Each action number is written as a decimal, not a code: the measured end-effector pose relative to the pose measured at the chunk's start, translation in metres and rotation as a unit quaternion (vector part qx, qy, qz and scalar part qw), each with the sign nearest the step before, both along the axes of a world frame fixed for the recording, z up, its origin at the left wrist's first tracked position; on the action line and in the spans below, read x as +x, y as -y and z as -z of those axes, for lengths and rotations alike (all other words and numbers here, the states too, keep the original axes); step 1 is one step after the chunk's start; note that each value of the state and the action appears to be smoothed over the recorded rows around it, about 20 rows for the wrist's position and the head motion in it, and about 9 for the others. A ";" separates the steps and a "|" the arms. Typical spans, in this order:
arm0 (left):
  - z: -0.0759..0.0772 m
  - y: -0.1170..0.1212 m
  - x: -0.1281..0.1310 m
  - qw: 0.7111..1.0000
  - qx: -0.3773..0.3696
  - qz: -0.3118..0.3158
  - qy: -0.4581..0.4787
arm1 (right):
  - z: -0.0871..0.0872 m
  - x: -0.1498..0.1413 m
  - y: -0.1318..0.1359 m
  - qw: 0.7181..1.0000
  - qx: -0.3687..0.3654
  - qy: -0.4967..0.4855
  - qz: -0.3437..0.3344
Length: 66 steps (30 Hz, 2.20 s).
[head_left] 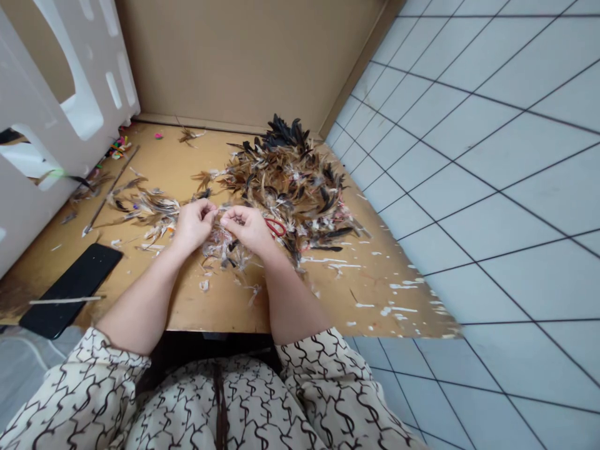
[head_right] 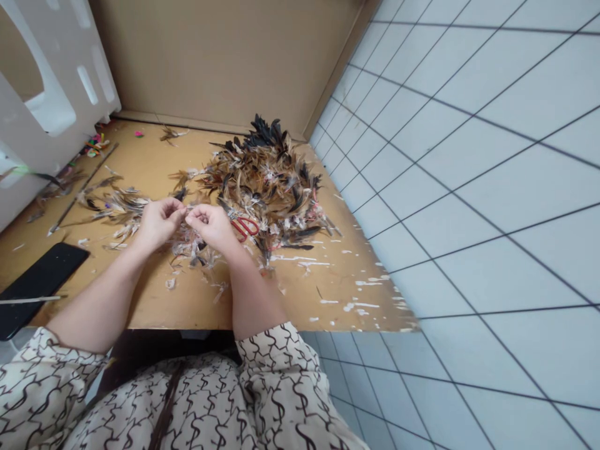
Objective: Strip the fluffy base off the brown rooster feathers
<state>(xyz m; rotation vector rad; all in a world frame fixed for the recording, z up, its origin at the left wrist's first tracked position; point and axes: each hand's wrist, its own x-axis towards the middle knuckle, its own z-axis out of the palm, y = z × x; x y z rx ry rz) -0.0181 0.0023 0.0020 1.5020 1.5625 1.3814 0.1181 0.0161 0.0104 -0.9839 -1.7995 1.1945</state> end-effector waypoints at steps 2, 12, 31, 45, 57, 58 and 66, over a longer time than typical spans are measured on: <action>0.000 0.001 0.000 0.995 0.025 0.022 -0.091 | -0.002 0.001 0.001 1.000 0.018 0.004 0.007; -0.012 0.011 0.000 0.969 -0.063 0.215 0.105 | 0.000 0.016 -0.014 0.998 0.004 -0.050 0.047; -0.005 0.005 -0.001 0.976 0.012 0.156 -0.155 | -0.003 0.010 -0.006 0.998 0.060 0.008 0.025; -0.005 0.001 -0.003 0.977 -0.026 0.079 0.196 | 0.002 -0.001 0.000 0.999 -0.021 -0.028 -0.013; -0.006 0.005 -0.002 0.978 0.021 0.170 -0.120 | -0.004 0.009 -0.007 0.999 0.001 -0.041 0.029; -0.007 0.007 -0.002 0.979 0.002 0.191 -0.074 | -0.003 0.011 -0.009 0.998 -0.002 -0.054 0.035; -0.010 0.006 -0.003 0.971 -0.026 0.128 0.201 | 0.006 0.004 -0.009 0.987 -0.100 -0.125 0.013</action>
